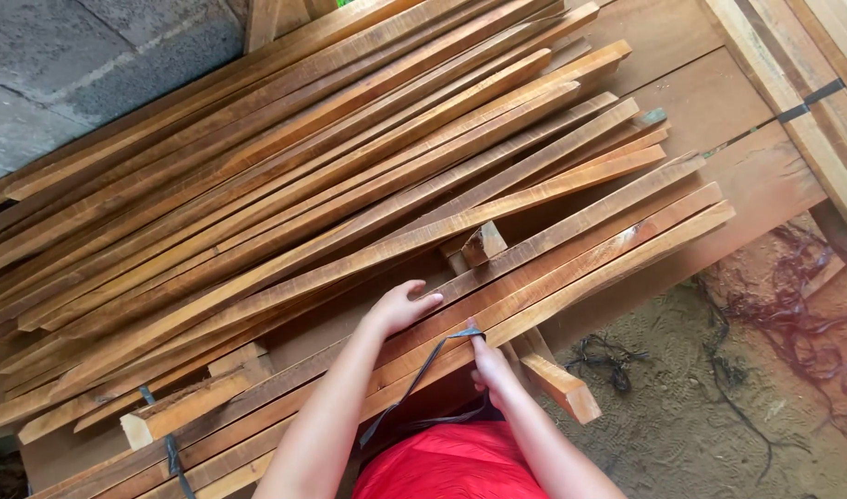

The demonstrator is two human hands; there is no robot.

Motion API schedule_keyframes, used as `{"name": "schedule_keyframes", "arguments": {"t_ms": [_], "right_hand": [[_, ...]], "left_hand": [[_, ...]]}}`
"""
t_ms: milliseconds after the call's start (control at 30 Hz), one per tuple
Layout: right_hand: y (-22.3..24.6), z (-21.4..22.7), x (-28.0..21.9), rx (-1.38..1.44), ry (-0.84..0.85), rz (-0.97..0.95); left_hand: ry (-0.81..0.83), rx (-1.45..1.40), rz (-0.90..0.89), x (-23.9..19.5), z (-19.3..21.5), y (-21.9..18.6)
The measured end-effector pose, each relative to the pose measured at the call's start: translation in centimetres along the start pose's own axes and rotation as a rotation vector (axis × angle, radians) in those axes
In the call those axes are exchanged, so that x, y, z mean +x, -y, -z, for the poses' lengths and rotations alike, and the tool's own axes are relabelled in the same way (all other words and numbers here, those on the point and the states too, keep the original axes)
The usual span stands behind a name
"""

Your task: The person arranges a stack of long, thin wooden planks on a wooden surface. They then use black plastic straps to tie the planks together, wrapping the straps around the stack and securing them by hand.

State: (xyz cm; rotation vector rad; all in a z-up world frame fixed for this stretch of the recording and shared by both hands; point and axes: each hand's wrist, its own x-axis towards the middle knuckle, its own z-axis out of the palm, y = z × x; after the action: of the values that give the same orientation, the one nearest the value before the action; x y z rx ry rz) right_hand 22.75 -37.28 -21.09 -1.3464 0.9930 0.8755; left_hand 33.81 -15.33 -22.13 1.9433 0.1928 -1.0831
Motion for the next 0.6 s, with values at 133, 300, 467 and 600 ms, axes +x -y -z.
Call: {"name": "schedule_keyframes", "arguments": {"t_ms": [133,300,467,600], "right_hand": [[-0.7,0.0,1.0,-0.009,0.000,0.017],[0.2,-0.3,-0.2,-0.082,-0.008,0.048],[-0.7,0.1,0.9,-0.080,-0.017,0.087],[-0.9,0.8,0.9,-0.092,0.038,0.051]], "left_hand": [[-0.348,0.382,-0.140,-7.9,-3.5,-2.5],[-0.198,0.878,-0.047,-14.1,-5.1,-5.4],[-0.494,0.910,-0.236,-11.3,-7.1,-1.7],[-0.427,0.937,-0.107,-12.0,-7.5,-3.7]]}}
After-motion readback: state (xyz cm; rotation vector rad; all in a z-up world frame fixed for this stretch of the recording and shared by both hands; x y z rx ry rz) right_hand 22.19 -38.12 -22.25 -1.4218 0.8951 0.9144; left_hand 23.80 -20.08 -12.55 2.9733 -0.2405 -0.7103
